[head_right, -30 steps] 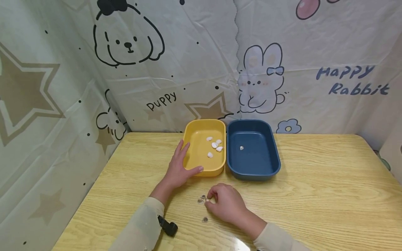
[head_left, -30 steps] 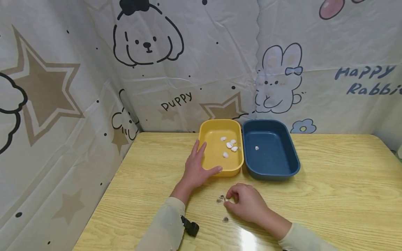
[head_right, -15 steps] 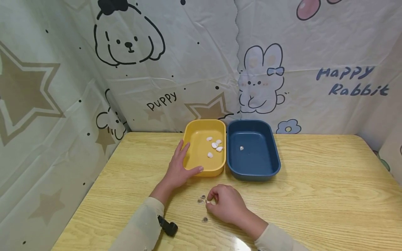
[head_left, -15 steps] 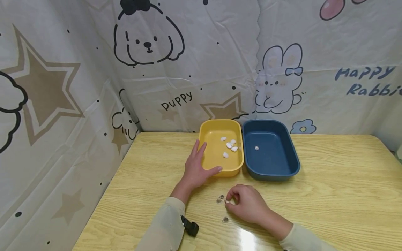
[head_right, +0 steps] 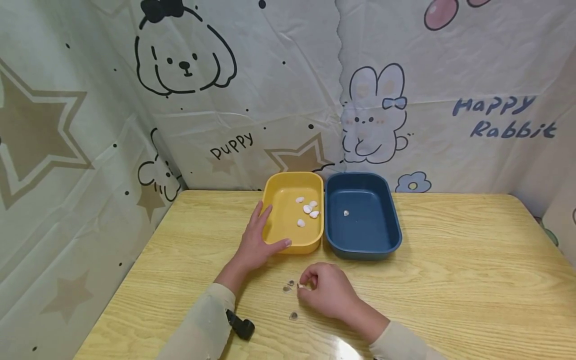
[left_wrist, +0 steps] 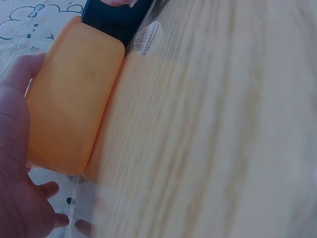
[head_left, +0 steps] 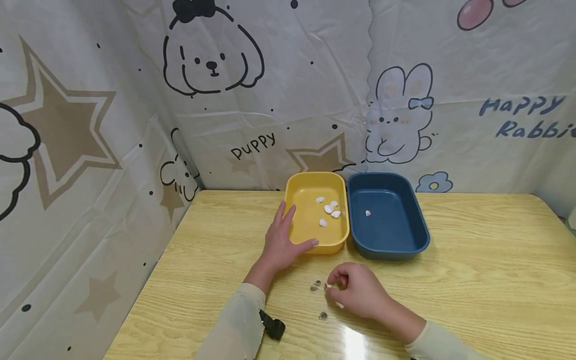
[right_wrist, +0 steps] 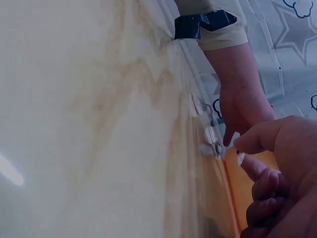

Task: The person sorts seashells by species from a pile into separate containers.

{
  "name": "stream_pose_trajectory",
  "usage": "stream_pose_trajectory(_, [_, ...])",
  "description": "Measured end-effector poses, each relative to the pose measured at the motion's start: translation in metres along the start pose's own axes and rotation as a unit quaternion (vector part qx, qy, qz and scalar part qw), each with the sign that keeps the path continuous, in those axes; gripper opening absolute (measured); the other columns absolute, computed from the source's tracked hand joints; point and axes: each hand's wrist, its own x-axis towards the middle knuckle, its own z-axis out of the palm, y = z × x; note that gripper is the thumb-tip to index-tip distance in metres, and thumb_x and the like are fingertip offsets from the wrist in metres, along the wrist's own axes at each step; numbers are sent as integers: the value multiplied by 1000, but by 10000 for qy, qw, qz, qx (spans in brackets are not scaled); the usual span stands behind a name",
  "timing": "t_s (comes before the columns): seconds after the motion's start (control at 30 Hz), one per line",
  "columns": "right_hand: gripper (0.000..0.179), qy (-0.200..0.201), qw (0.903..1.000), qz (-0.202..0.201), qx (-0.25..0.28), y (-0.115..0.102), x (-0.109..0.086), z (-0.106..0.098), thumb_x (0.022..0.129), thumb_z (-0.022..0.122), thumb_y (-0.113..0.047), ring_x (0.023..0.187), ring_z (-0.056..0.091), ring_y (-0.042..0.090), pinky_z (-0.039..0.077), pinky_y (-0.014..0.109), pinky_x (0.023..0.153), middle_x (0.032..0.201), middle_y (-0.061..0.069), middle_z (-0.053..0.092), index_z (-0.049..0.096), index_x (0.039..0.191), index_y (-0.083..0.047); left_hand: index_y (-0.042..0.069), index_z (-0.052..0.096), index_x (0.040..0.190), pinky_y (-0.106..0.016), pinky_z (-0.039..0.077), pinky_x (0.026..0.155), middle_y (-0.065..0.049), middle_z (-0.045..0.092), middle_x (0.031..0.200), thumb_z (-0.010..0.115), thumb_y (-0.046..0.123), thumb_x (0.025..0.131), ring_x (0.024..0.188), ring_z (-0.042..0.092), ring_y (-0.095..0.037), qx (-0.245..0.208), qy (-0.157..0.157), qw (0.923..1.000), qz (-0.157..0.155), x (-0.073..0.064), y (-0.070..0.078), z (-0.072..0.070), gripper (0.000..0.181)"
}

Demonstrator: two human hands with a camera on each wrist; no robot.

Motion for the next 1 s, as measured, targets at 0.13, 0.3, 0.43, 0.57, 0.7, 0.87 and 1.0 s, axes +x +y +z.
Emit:
stream_pose_trajectory(0.13, [13,53,10000,7,50,-3,0,-5,79,81,-15,55,44,6,41,28,56,60,-10,46,69,80,-21,22,26,160,-57,19,113,5,2,167,79,60,76,147,18,-36,-3,11,10000,17,0,0,0,107])
stream_pose_trajectory(0.3, [15,113,9999,16,86,-8,1,-12,79,83,-15,55,43,7,40,28,56,60,-9,45,70,83,-20,22,25,160,-57,18,113,5,2,167,79,60,76,147,17,-36,-13,7,10000,13,0,0,0,107])
stream_pose_trajectory(0.43, [15,185,9997,-30,166,-13,3,-18,79,83,-13,54,42,8,40,28,56,60,-7,44,70,83,-19,22,25,160,-57,18,114,6,1,167,79,61,76,147,16,-35,3,-15,10000,-31,0,1,-1,107])
stream_pose_trajectory(0.57, [15,307,9993,-75,177,-18,4,-25,80,83,-12,58,42,10,39,28,57,62,-6,43,70,83,-19,22,25,161,-57,18,113,6,1,167,79,60,76,147,17,-35,14,-24,10000,-31,0,2,-1,107])
stream_pose_trajectory(0.7, [15,435,9989,-91,177,-23,6,-32,81,83,-12,62,43,12,37,29,60,64,-4,44,71,83,-20,22,24,161,-57,19,113,6,1,167,79,60,76,147,17,-36,19,-28,10000,-17,0,2,-1,108])
stream_pose_trajectory(0.87, [13,553,9982,-115,194,-26,8,-37,82,83,-13,61,42,14,36,29,59,65,-3,44,71,84,-19,22,24,161,-57,18,114,6,1,167,79,60,76,147,16,-35,28,-43,10000,-29,0,2,-1,108])
stream_pose_trajectory(1.0, [13,731,9970,-177,157,-28,11,-41,81,83,-13,59,42,14,36,29,58,64,-4,44,72,84,-20,22,24,161,-57,18,113,6,1,167,79,61,76,147,17,-35,38,-39,10000,-14,0,1,-1,108])
